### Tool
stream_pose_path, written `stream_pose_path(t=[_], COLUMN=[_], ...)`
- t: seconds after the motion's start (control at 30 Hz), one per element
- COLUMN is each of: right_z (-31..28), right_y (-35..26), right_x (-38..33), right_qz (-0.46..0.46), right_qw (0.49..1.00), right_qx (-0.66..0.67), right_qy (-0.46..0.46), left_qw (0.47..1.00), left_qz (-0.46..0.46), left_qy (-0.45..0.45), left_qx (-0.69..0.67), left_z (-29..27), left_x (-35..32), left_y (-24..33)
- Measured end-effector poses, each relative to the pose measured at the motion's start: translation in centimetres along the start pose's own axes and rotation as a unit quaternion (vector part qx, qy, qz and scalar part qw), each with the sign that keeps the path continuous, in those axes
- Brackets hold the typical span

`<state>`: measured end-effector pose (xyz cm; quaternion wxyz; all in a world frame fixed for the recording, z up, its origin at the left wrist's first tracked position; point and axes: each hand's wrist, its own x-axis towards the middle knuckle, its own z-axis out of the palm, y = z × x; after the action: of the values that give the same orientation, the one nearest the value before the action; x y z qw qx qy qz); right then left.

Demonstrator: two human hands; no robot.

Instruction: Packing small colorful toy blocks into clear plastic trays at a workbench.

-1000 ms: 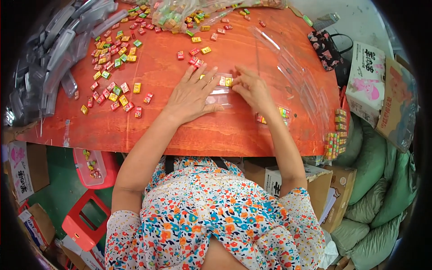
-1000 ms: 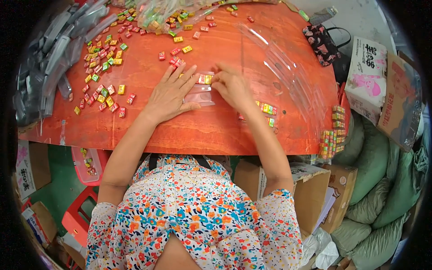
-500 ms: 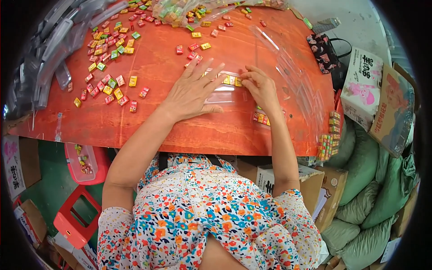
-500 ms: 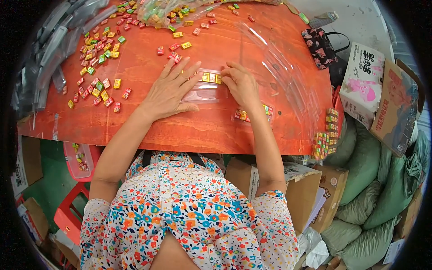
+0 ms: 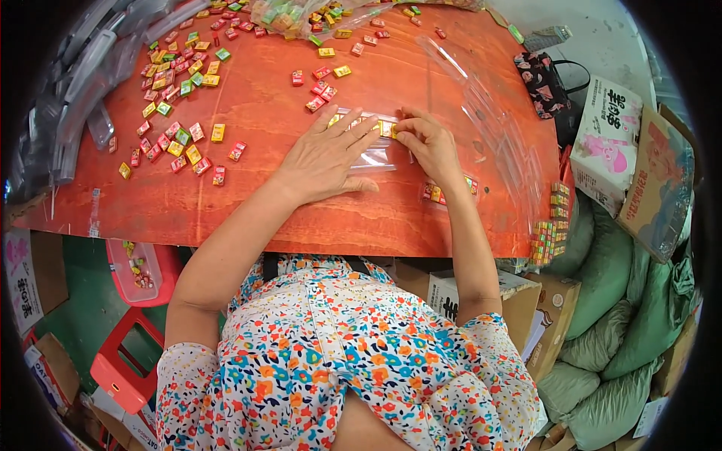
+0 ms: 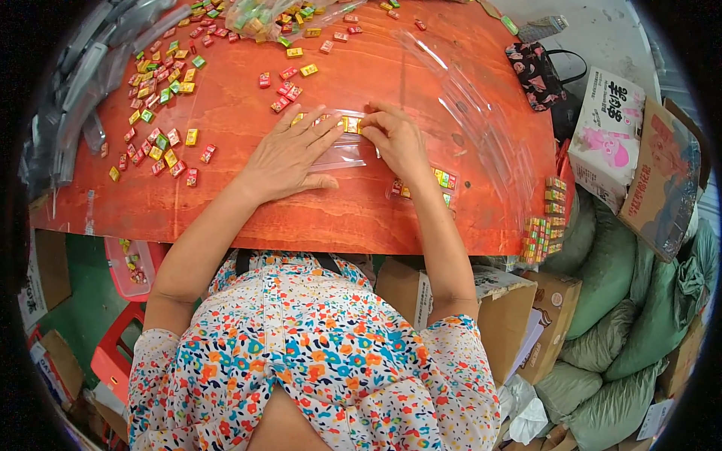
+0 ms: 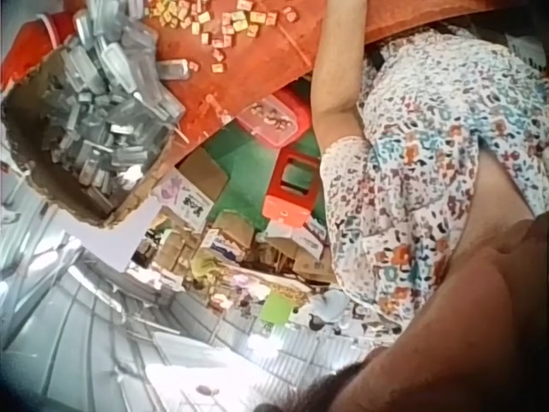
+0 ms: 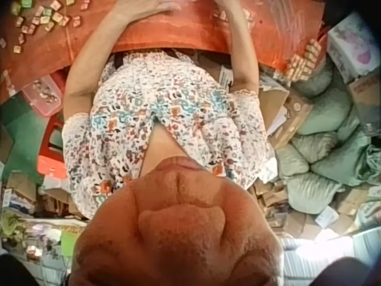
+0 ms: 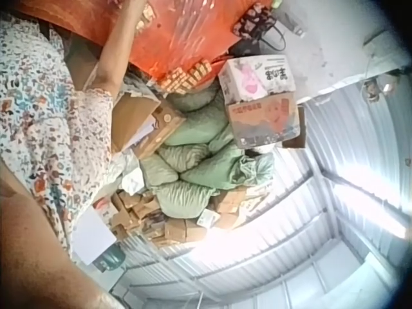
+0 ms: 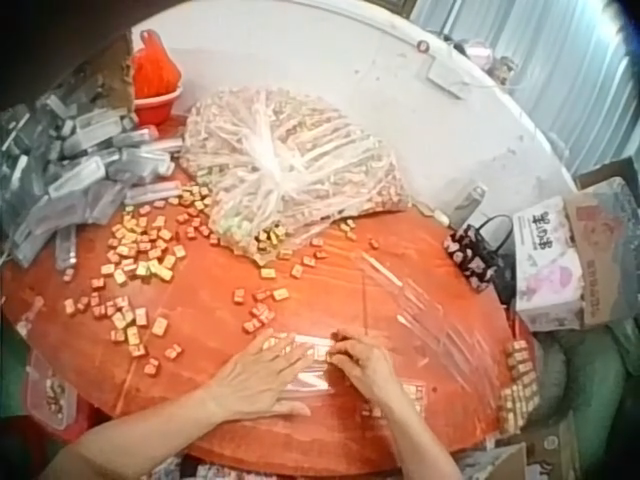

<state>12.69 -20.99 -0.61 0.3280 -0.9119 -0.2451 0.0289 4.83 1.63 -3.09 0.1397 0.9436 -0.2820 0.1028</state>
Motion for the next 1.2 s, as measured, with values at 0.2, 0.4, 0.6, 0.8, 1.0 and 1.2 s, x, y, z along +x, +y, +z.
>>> stream_pose_path(t=[0.2,0.4,0.6,0.8,1.0,1.2], right_z=[0.7,1.0,1.5,1.0,0.9,0.8], right_y=[-0.6,-1.5,-1.3,-1.4,-2.3,-2.6], right_x=[0.1,0.2,-0.3,1.0,0.1,1.1], right_qz=[-0.053,-0.086,-0.070,-0.022,-0.097,0.057], right_qw=[0.997,0.989,0.990,0.999,0.986,0.996], right_qx=[-0.037,-0.116,-0.107,-0.028,-0.108,0.055], right_qy=[0.030,0.038,0.056,-0.016,0.086,0.037], left_qw=[1.000,1.000,1.000,1.000,1.000,0.999], left_qz=[0.003,-0.001,-0.010,-0.004,-0.010,-0.006], left_qy=[0.013,0.017,-0.003,0.026,0.009,0.029], left_qx=[-0.003,-0.004,-0.015,-0.009,-0.009,-0.021], left_z=[0.3,0.4,-0.2,0.4,-0.3,0.0], left_x=[-0.1,0.0,0.1,-0.1,0.0,0.0], left_y=[-0.1,-0.2,0.0,-0.1,0.2,-0.1])
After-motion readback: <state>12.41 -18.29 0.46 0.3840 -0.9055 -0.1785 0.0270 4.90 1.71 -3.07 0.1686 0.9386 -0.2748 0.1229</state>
